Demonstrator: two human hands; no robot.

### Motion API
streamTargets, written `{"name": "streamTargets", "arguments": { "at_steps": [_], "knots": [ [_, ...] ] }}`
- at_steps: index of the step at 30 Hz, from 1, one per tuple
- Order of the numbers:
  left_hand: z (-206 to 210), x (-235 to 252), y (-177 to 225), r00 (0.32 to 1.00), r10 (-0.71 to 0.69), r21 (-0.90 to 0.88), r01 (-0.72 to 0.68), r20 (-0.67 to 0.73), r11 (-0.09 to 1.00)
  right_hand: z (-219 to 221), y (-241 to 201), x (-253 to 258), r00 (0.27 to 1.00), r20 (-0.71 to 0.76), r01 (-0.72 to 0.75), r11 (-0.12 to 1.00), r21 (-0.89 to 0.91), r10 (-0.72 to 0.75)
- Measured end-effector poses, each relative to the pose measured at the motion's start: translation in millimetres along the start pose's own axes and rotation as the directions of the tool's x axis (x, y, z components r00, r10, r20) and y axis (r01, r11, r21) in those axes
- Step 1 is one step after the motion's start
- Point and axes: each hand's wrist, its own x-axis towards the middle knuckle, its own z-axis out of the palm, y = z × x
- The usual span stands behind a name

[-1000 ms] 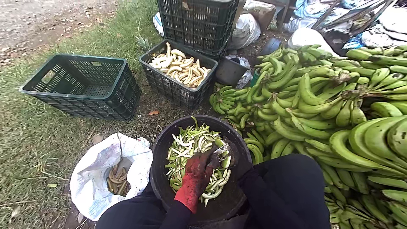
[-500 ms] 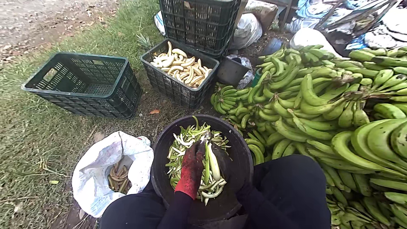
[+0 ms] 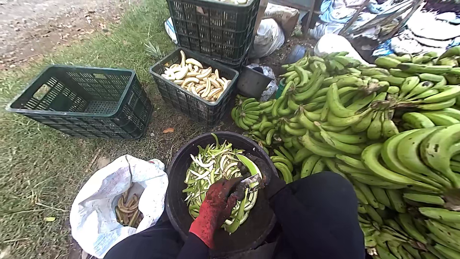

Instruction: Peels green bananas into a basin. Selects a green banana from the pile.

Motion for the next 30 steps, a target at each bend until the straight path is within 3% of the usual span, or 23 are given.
{"name": "streamTargets", "arguments": {
  "at_steps": [4, 7, 8, 10, 11, 13, 15, 18, 21, 26, 28, 30],
  "knots": [
    [0, 5, -1, 0.997, -0.075, 0.092, 0.075, -0.006, 0.993, 9, 16, -11, 0.983, 0.069, 0.178, 0.972, -0.155, -0.169],
    [8, 13, 0, 0.970, -0.131, 0.142, 0.162, -0.203, 0.977, 8, 39, -15, 0.939, 0.141, 0.332, 0.931, -0.152, -0.312],
    [9, 16, -1, 0.943, -0.187, 0.127, 0.229, -0.275, 0.965, 8, 48, -13, 0.942, 0.079, 0.336, 0.925, -0.175, -0.327],
    [7, 25, -9, 0.871, -0.355, 0.015, 0.382, -0.339, 0.924, 18, 53, -21, 0.963, 0.036, 0.269, 0.938, -0.220, -0.268],
    [3, 29, -15, 0.839, -0.438, -0.063, 0.443, -0.324, 0.894, 19, 52, -25, 0.962, 0.115, 0.272, 0.923, -0.272, -0.249],
    [-7, 32, -23, 0.806, -0.549, -0.198, 0.514, -0.221, 0.835, 14, 48, -24, 0.954, 0.203, 0.283, 0.881, -0.379, -0.220],
    [-11, 30, -23, 0.790, -0.591, -0.319, 0.525, -0.162, 0.789, 10, 42, -16, 0.967, 0.139, 0.255, 0.860, -0.441, -0.215],
    [-21, 28, -20, 0.721, -0.677, -0.546, 0.512, -0.146, 0.663, -1, 34, -2, 0.982, 0.064, 0.171, 0.683, -0.710, -0.180],
    [-35, 24, -19, 0.646, -0.753, -0.701, 0.480, -0.123, 0.527, -23, 45, 4, 0.999, 0.004, -0.010, 0.372, -0.928, 0.036],
    [-51, 16, -20, 0.620, -0.774, -0.794, 0.405, -0.127, 0.454, -83, 88, 7, 0.912, -0.166, -0.157, -0.056, -0.986, 0.374],
    [-55, 8, -21, 0.627, -0.769, -0.794, 0.401, -0.125, 0.456, -79, 86, 14, 0.896, -0.232, -0.191, -0.144, -0.971, 0.378],
    [-54, 1, -19, 0.644, -0.753, -0.775, 0.404, -0.136, 0.485, -50, 56, 23, 0.933, -0.199, -0.162, -0.145, -0.976, 0.299]
  ]
}}
